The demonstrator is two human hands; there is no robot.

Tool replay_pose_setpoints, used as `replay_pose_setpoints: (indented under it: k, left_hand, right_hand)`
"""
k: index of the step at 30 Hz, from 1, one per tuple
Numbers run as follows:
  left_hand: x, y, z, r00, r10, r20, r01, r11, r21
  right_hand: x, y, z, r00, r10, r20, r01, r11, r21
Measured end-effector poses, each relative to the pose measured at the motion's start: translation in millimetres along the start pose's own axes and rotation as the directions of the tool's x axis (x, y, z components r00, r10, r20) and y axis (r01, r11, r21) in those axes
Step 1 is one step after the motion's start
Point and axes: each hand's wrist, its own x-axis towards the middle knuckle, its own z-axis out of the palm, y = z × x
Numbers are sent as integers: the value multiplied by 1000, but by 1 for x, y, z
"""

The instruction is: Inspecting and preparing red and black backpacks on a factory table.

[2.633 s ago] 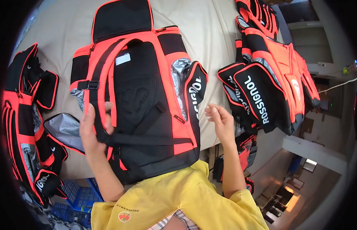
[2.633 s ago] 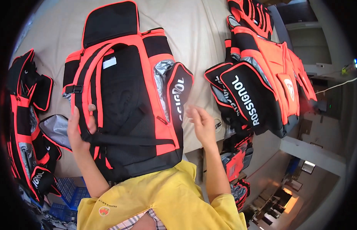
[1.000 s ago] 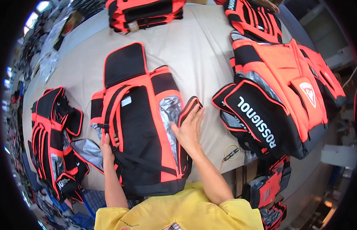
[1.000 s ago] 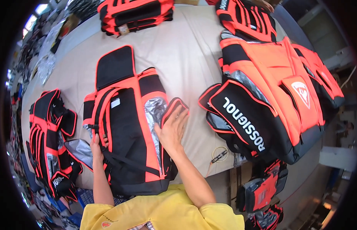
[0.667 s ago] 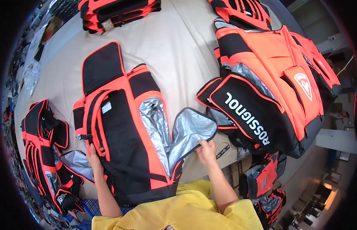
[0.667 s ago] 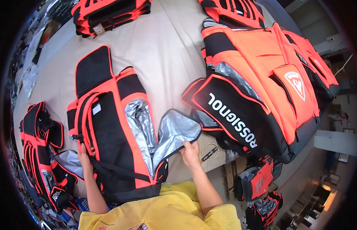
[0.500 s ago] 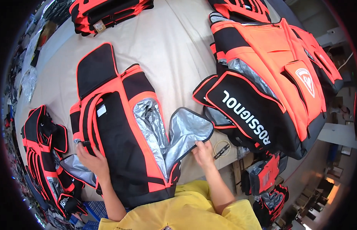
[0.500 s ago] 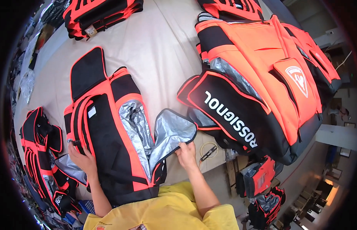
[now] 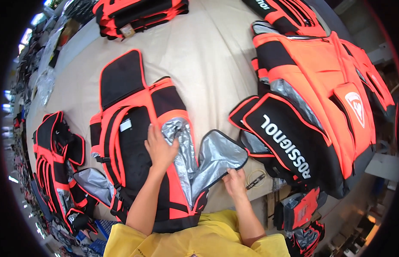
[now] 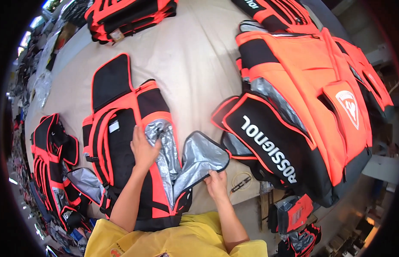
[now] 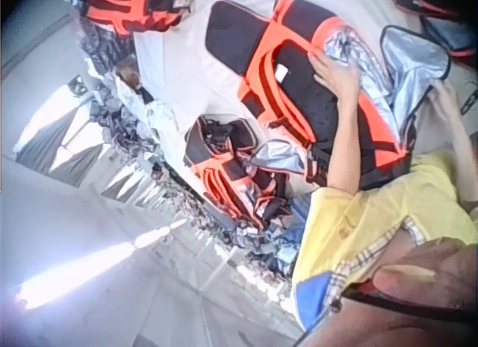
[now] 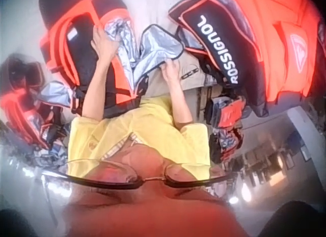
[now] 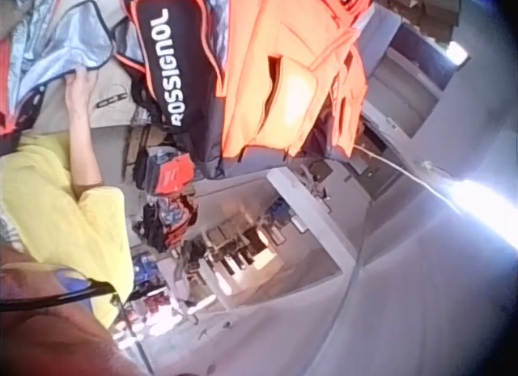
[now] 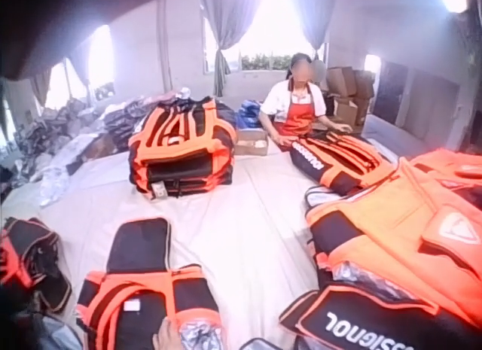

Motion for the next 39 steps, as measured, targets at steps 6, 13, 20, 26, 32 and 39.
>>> replay_pose_setpoints:
  k: [6, 13, 20, 26, 32, 39]
  left_hand:
    - [7, -2, -9, 997, 70, -21, -73, 960, -270]
    - [0, -3, -28, 999, 46, -15, -48, 938, -344]
    - [-7, -16, -19, 950, 303, -79, -314, 923, -222]
    - [-7, -16, -17, 929, 348, -129, -368, 909, -196]
    - [-13, -27, -24, 953, 271, -136, -302, 879, -369]
    - [-5, -78, -22, 996, 85, -13, -58, 556, -829]
  right_hand:
    - [-6, -13, 3, 996, -89, 15, 89, 996, 8]
    - [3, -6, -7, 999, -52, 12, 53, 997, -52]
    - [3, -6, 1, 998, -44, -38, 42, 997, -70]
    - [7, -4, -9, 996, -32, -83, 21, 992, -126]
    - [6, -1, -6, 998, -3, -55, -1, 997, -76]
    - [6, 2, -13, 994, 52, -91, -60, 994, -87]
